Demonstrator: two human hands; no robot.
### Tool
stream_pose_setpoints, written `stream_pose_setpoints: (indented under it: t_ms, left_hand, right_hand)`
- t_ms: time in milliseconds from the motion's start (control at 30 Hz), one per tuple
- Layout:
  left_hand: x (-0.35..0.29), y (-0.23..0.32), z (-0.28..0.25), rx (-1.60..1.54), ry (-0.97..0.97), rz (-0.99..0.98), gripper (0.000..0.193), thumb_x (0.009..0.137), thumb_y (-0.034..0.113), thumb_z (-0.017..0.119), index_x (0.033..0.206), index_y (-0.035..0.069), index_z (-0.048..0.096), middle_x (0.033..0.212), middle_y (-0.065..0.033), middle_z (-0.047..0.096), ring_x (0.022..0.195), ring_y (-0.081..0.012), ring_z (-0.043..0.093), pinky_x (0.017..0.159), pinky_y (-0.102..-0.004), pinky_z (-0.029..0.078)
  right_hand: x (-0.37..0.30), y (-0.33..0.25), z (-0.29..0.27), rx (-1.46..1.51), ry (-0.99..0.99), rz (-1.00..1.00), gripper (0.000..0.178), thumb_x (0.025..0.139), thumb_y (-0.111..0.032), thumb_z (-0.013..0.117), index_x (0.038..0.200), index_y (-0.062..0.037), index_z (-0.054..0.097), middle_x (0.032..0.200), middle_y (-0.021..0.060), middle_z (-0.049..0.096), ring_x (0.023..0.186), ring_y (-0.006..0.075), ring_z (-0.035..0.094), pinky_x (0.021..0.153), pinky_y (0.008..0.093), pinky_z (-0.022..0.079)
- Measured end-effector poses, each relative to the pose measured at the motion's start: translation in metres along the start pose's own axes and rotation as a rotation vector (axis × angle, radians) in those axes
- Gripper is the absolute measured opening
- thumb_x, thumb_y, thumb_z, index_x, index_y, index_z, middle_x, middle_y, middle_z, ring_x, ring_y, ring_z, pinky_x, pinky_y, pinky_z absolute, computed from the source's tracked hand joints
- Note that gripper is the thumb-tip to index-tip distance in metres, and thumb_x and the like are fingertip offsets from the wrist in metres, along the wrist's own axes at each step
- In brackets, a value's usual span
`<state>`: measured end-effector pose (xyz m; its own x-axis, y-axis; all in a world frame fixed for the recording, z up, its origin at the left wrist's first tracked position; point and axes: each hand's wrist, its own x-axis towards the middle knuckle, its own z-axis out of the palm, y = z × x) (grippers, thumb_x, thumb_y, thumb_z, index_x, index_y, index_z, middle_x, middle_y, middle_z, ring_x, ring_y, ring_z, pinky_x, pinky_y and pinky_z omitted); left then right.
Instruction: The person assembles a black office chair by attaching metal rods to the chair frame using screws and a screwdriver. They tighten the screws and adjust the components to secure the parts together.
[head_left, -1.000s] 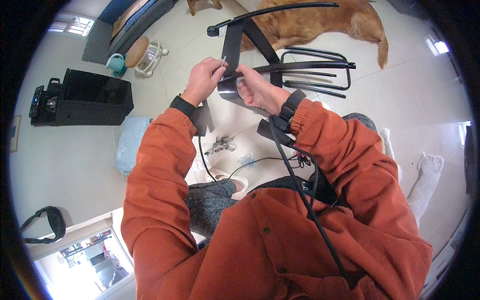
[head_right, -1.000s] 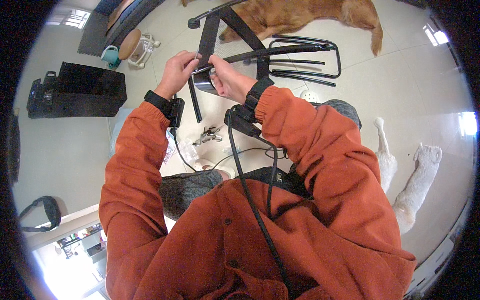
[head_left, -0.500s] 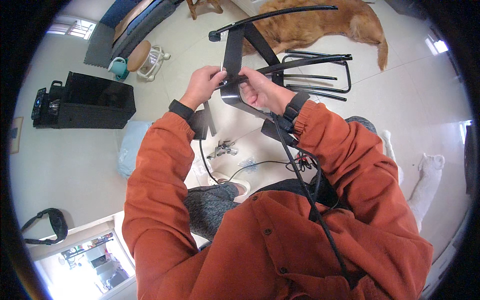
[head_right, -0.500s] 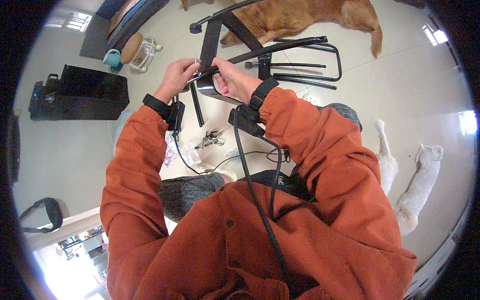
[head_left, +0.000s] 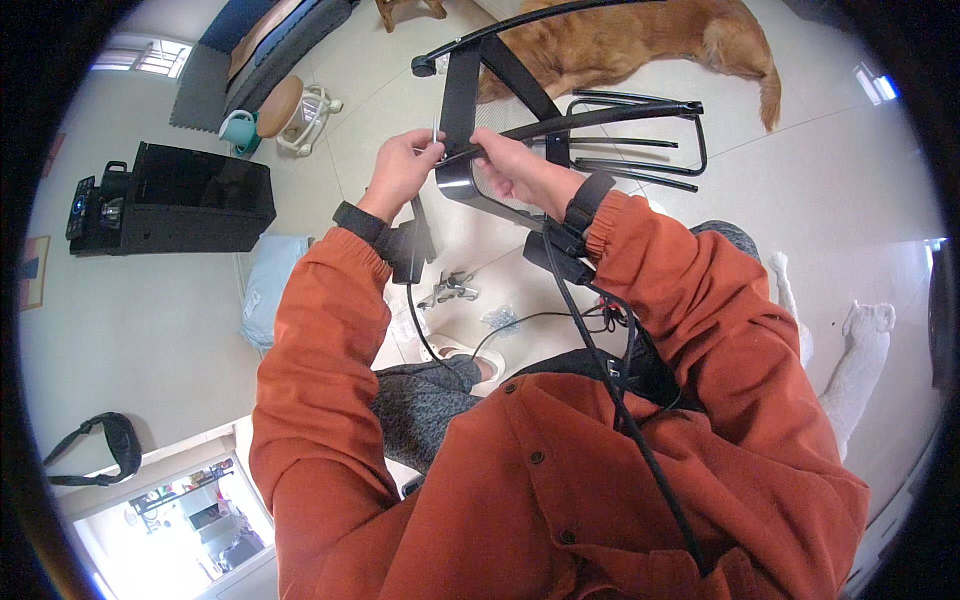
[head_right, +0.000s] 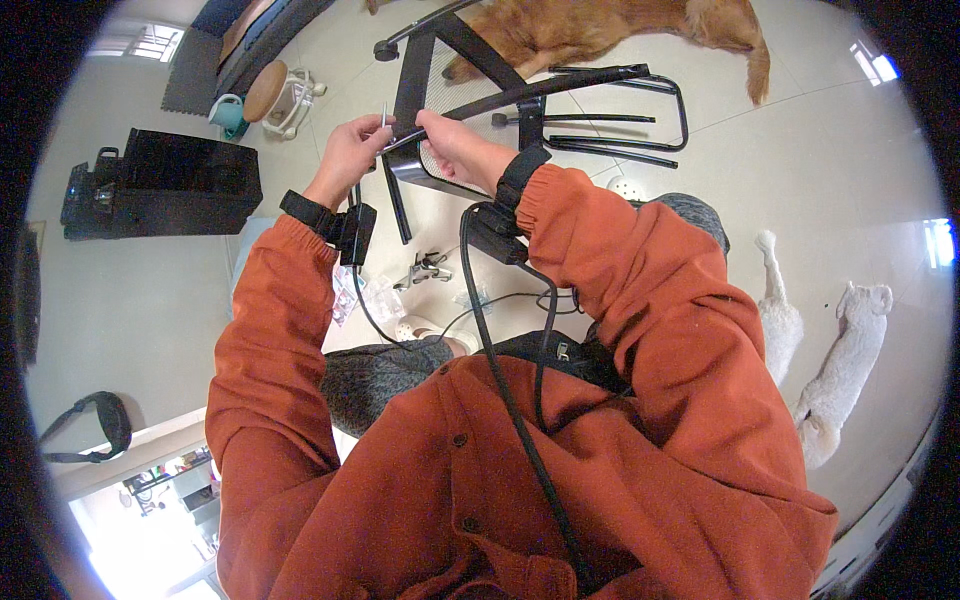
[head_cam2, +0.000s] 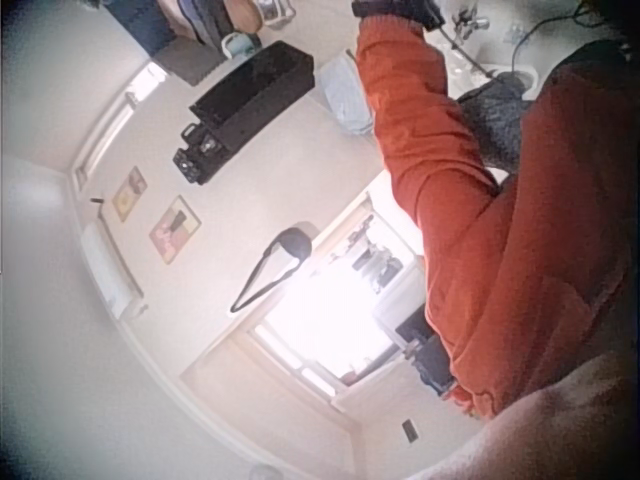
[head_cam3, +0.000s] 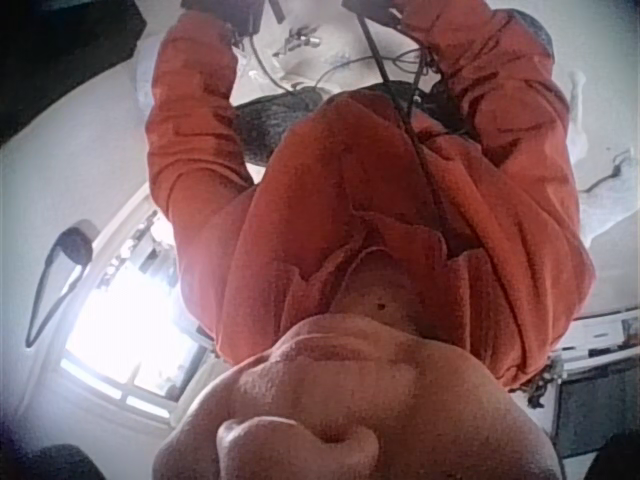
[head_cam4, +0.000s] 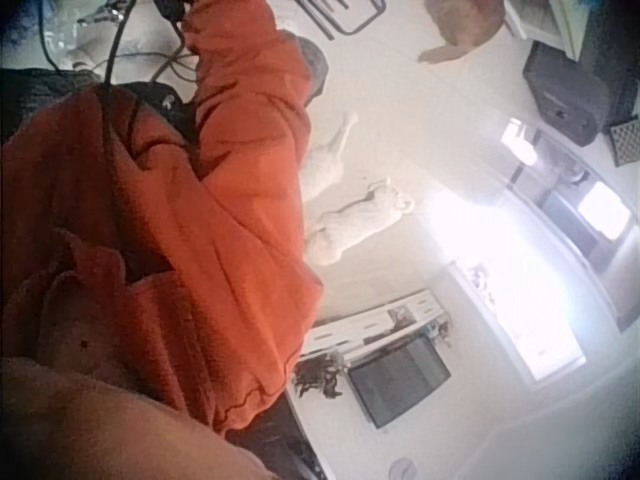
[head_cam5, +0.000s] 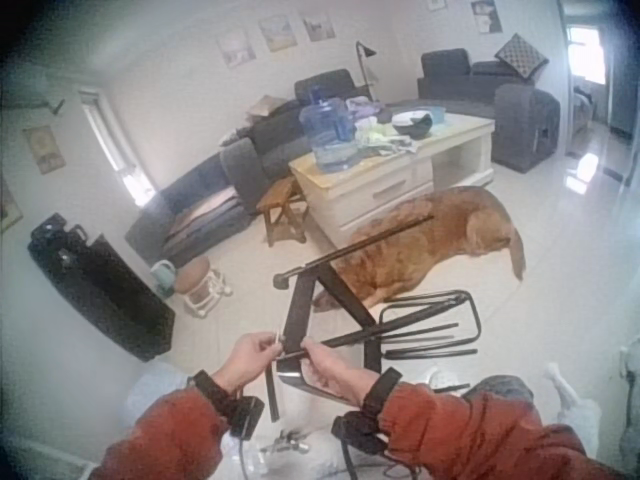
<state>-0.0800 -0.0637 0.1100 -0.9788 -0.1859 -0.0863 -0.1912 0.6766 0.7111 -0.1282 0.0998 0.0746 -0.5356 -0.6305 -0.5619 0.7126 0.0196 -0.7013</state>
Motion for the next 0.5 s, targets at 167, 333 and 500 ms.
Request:
stream_pose_setpoints:
  t_ms: [167, 333, 500]
  left_hand:
    - [0.01, 0.0, -0.001, -0.084, -0.049, -0.083, 0.023, 0.082, 0.013, 0.057, 0.101, 0.001, 0.062, 0.07, 0.0011, 0.058, 0.057, -0.0042, 0.045, 0.049, -0.0207, 0.036]
    - [0.017, -0.001, -0.007, 0.123, -0.094, 0.016, 0.023, 0.081, 0.013, 0.058, 0.099, 0.0, 0.062, 0.07, -0.0001, 0.059, 0.059, -0.0052, 0.047, 0.052, -0.0216, 0.039]
    - [0.015, 0.003, -0.003, 0.264, -0.059, 0.089, 0.021, 0.081, 0.014, 0.058, 0.096, 0.0, 0.062, 0.069, -0.0022, 0.059, 0.059, -0.0078, 0.051, 0.053, -0.0238, 0.041]
  right_hand:
    - [0.003, 0.001, -0.002, -0.009, -0.035, -0.006, 0.036, 0.083, -0.043, 0.043, 0.058, -0.017, 0.04, 0.048, -0.0091, 0.025, 0.041, 0.0057, 0.02, 0.039, 0.0223, 0.016]
    - [0.001, 0.003, -0.002, 0.007, -0.044, -0.061, 0.037, 0.083, -0.044, 0.041, 0.058, -0.0162, 0.039, 0.048, -0.0086, 0.025, 0.04, 0.0056, 0.02, 0.039, 0.0226, 0.015]
    - [0.004, 0.005, -0.003, -0.003, -0.037, -0.094, 0.035, 0.083, -0.043, 0.04, 0.062, -0.0148, 0.041, 0.05, -0.0068, 0.028, 0.041, 0.0072, 0.022, 0.039, 0.0248, 0.016]
